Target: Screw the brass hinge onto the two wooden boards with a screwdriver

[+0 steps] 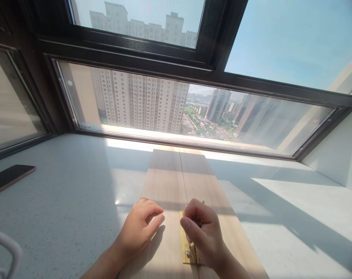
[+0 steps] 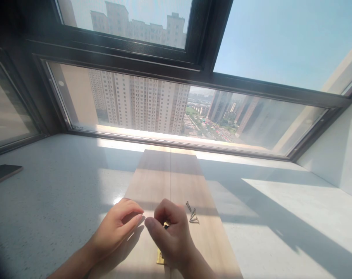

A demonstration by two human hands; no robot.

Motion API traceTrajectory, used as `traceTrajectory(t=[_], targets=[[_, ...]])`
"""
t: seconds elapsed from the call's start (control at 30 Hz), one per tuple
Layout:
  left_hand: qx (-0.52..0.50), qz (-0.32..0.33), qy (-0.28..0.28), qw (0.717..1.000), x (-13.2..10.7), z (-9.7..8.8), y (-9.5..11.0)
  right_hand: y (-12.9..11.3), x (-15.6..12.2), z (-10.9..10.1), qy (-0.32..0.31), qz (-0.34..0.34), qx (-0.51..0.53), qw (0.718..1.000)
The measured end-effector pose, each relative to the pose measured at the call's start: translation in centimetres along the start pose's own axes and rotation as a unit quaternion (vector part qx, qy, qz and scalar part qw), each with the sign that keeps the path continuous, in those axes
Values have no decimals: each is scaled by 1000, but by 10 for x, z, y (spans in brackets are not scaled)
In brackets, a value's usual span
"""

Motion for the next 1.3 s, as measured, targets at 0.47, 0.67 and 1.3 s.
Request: traceTrajectory(t=[0.47,0.67,1.3], targets=[[-9,4,2,1000,0,0,-2,0,-8,-1,64,-86,-165,980],[-9,8,6,1000,-1,-1,0,-2,3,-1,-7,-22,-30,999],[-12,3,4,1000,0,-1,1,3,-5,11,173,150,63,971]])
Point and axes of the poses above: each hand's wrist, its own x-axis towards the middle knuckle, its own z-axis out of the palm, y = z × x, the point moved 1 cm from there along x, towards the middle knuckle, and after that the axes turned 13 degrees about -z, right-handed, at the moved point
